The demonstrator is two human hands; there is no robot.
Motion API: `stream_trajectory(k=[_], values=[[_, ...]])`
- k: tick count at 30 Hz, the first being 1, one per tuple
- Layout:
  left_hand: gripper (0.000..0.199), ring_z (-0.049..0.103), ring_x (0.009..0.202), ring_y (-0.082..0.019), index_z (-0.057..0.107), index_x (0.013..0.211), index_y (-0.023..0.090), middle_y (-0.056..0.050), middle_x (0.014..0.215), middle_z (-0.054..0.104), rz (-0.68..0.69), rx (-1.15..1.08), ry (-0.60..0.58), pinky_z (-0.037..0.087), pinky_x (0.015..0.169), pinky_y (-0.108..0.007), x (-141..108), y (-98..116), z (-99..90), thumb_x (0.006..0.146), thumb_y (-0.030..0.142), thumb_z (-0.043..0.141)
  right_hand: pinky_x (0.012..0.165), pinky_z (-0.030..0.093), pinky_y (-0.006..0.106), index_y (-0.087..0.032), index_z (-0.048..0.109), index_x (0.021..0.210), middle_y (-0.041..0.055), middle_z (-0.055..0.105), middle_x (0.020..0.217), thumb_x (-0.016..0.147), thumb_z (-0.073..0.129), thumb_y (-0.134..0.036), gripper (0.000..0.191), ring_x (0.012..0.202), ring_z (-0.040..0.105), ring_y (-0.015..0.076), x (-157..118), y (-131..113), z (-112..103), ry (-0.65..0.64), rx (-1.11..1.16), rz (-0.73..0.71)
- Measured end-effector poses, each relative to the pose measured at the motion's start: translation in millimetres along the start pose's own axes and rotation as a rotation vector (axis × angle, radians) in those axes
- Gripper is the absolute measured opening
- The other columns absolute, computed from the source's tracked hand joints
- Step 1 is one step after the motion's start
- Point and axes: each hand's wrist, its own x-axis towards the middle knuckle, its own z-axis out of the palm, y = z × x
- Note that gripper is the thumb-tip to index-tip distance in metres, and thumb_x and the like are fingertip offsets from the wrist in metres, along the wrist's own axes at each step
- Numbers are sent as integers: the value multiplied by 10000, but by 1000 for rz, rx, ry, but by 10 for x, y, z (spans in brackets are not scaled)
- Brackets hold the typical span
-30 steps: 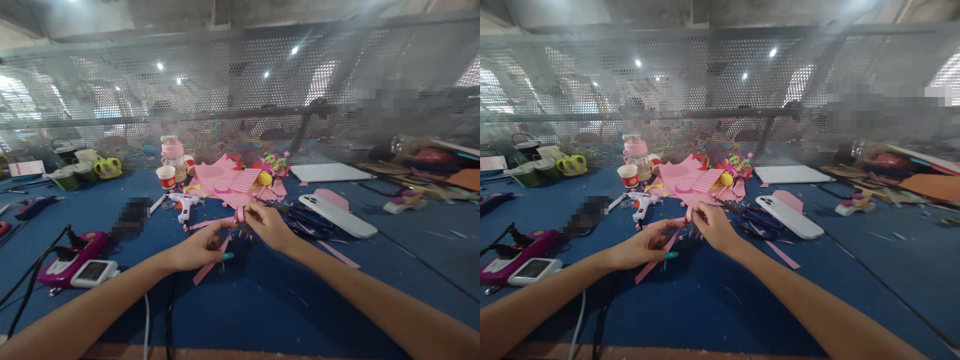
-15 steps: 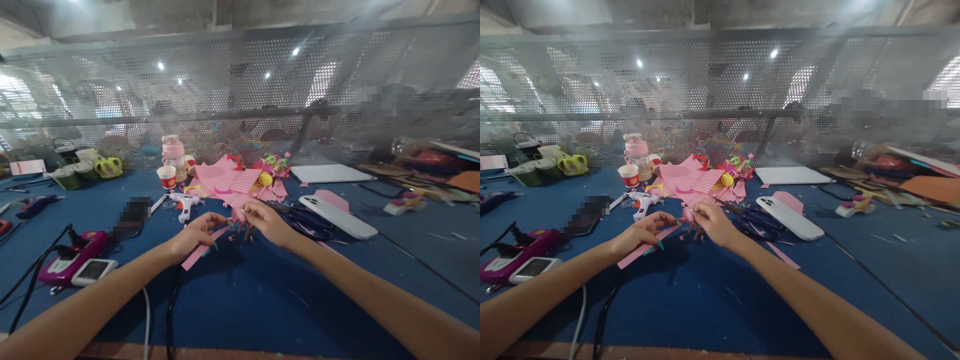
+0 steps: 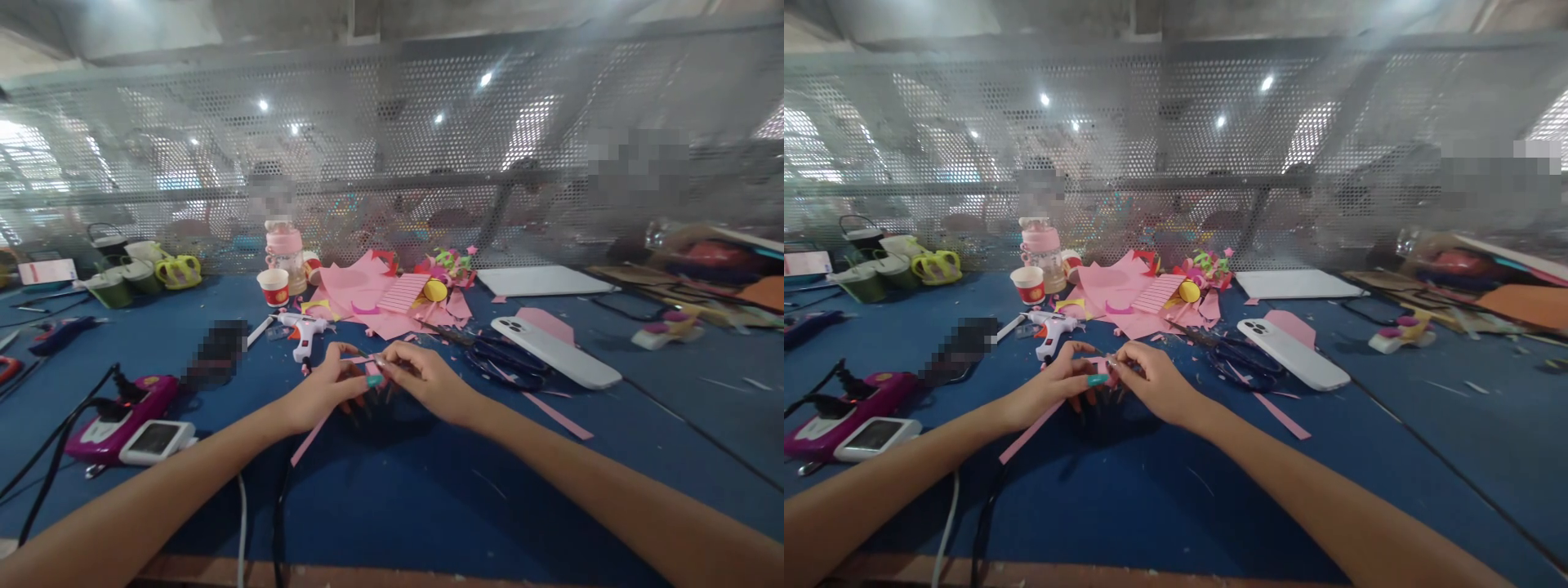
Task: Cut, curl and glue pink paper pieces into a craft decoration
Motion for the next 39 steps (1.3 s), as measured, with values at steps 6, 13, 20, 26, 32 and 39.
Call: stream_trajectory(k=[6, 13, 20, 26, 32, 39], values=[[306, 501, 448, -64, 358, 916, 172, 67, 594, 517, 11, 64, 4, 408, 437, -187, 40, -71, 35, 724, 309, 552, 588, 360, 244, -184, 436, 614, 13, 464, 720, 803, 430, -248, 200, 678, 461, 133, -5, -23, 68, 36, -55, -34], [332, 309, 232, -40, 362, 1017, 169, 123, 414, 431, -53, 188, 29, 218, 249, -134, -13, 12, 25, 761, 337, 487, 570, 354, 246, -185, 427, 609, -1, 419, 692, 794, 428, -263, 200, 638, 440, 126, 17, 7, 19, 140, -14, 18], [301, 376, 321, -44, 533, 781, 148, 43, 493, 517, 108, 406, 18, 289, 354, -161, -10, -13, -25, 840, 357, 323, 568, 364, 253, -187, 431, 595, -5, 412, 668, 782, 436, -292, 215, 628, 441, 129, 47, 64, -23, 183, 56, 44], [213, 500, 487, -99, 584, 826, 157, 32, 510, 549, 167, 452, 8, 377, 532, -202, -9, 19, -6, 800, 298, 426, 589, 367, 260, -179, 459, 590, 9, 435, 730, 767, 450, -254, 192, 645, 448, 123, 14, 13, 11, 103, 54, 23], [262, 547, 676, -130, 555, 932, 161, -13, 776, 621, 172, 354, 53, 407, 638, -225, 6, -9, 10, 684, 243, 573, 598, 381, 261, -173, 475, 594, 24, 433, 774, 771, 450, -243, 191, 673, 455, 125, -8, -53, 36, 29, 67, 8], [251, 489, 579, -114, 623, 881, 130, 5, 644, 594, 96, 319, 6, 395, 571, -218, 18, -37, 16, 663, 250, 598, 654, 381, 274, -179, 481, 620, 24, 420, 770, 780, 461, -224, 167, 714, 451, 135, -29, -73, 45, 29, -63, -64]])
